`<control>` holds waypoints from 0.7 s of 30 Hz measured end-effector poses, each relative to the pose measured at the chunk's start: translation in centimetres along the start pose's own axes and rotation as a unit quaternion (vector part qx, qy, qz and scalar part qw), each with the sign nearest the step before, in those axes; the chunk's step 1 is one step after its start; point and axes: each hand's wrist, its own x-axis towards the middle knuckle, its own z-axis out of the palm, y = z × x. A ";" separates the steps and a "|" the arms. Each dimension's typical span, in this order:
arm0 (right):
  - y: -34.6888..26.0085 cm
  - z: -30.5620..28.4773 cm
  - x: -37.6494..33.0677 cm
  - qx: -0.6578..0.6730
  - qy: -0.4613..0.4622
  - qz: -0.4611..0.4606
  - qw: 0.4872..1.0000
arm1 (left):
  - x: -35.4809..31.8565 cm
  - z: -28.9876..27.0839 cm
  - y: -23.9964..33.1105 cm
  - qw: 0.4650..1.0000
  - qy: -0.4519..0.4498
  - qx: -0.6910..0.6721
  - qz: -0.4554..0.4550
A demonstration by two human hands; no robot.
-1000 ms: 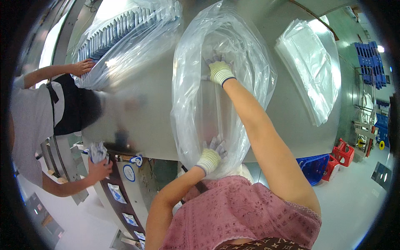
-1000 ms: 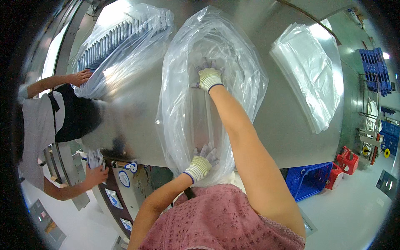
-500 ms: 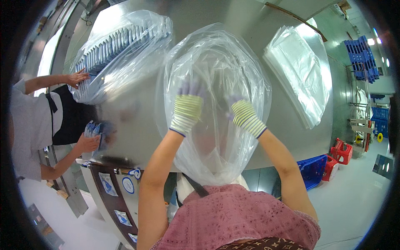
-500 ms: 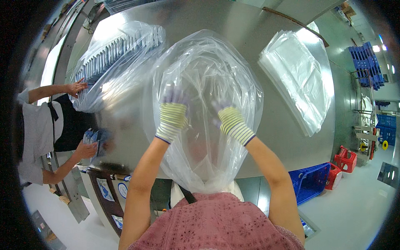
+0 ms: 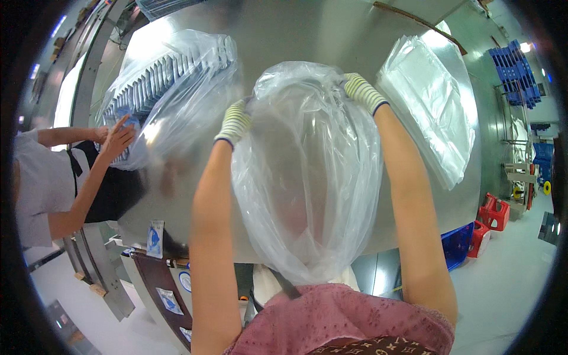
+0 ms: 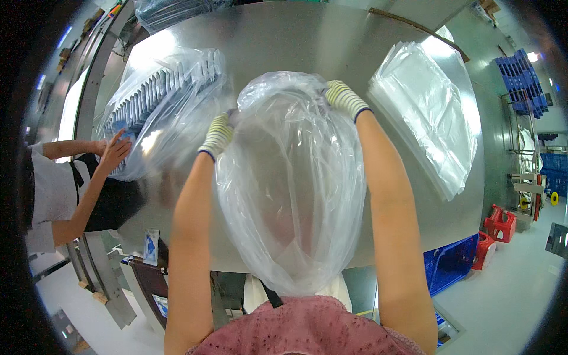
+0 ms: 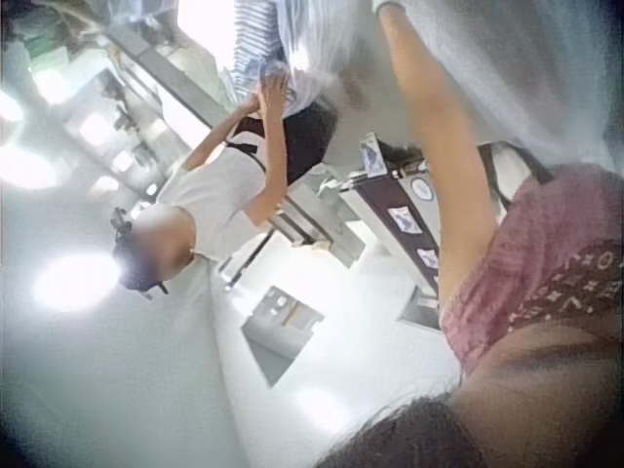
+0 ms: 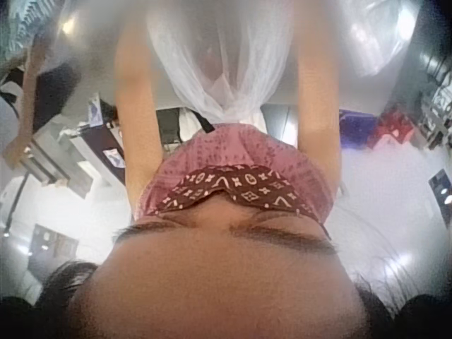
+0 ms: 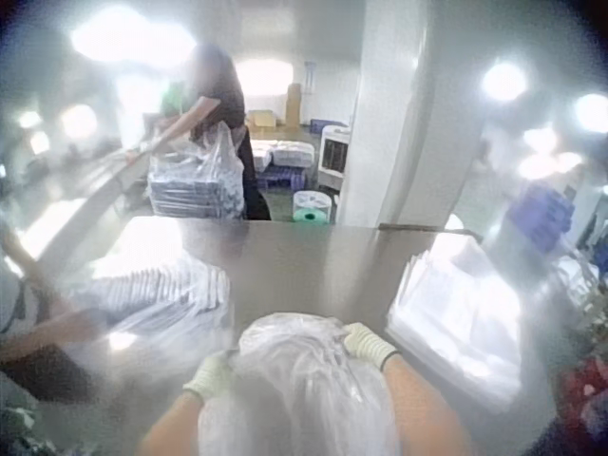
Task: The person organizes blue packaged items inside a large plastic bag on a metal table and then prepares a second large bag for additional items.
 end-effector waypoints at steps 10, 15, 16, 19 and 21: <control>-2.0 -1.8 -2.9 -0.011 0.058 0.098 0.993 | 0.3 -3.9 0.0 0.998 0.008 0.065 0.021; -7.8 -1.5 -3.7 0.039 0.087 0.031 0.995 | 0.1 -1.7 8.1 0.946 0.095 0.300 0.075; -7.9 -1.4 -3.7 0.086 0.088 0.001 0.992 | 0.8 -1.4 8.9 0.938 0.105 0.308 0.118; -9.4 -3.2 -4.4 0.233 -0.046 0.036 0.971 | 1.8 -0.7 10.9 0.915 0.082 0.369 0.143; -9.5 -4.2 -5.2 0.352 -0.112 0.145 0.918 | 2.8 -0.4 10.1 0.909 -0.036 0.383 0.161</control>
